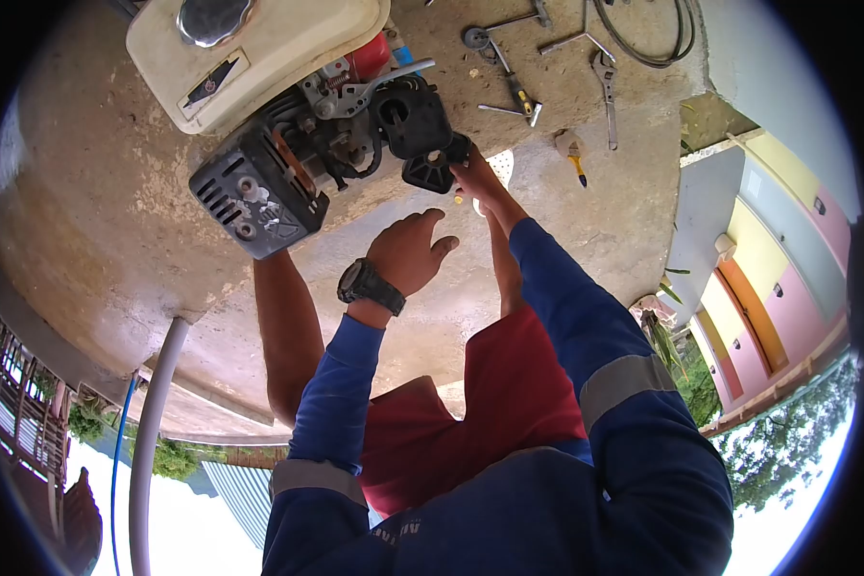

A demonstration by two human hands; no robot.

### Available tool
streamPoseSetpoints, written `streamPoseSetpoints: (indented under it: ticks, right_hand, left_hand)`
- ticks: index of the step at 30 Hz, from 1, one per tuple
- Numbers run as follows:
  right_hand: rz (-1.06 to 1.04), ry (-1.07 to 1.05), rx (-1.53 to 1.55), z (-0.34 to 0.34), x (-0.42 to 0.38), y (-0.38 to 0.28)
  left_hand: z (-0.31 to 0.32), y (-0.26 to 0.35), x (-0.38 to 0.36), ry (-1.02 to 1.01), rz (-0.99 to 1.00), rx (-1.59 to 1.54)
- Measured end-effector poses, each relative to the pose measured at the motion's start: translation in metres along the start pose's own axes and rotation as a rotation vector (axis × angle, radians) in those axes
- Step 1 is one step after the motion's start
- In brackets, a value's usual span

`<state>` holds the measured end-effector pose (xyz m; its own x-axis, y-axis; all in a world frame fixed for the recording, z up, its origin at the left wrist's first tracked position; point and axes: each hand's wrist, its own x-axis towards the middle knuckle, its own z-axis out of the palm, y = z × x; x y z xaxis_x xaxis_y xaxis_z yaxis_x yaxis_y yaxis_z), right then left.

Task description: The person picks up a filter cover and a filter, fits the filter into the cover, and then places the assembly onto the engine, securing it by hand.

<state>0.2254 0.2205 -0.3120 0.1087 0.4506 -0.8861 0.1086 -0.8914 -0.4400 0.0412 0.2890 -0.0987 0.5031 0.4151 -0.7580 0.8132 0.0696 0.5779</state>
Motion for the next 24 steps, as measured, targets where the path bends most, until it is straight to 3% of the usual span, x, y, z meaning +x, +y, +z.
streamPoseSetpoints:
  ticks: [11,16,19,24]
  right_hand:
    - [-0.001,-0.008,-0.041,-0.01,-0.027,0.0]
    - [-0.022,-0.086,0.082,-0.033,-0.094,0.001]
    - [0.004,-0.233,0.056,-0.056,-0.166,-0.028]
    - [-0.167,-0.455,0.016,-0.096,-0.245,-0.041]
  left_hand:
    - [0.006,-0.013,0.003,-0.023,-0.097,0.027]
    - [0.048,-0.042,-0.011,0.346,-0.189,-0.06]
    - [0.07,-0.015,-0.046,0.388,-0.232,-0.272]
    - [0.102,0.063,-0.105,0.498,-0.224,-0.591]
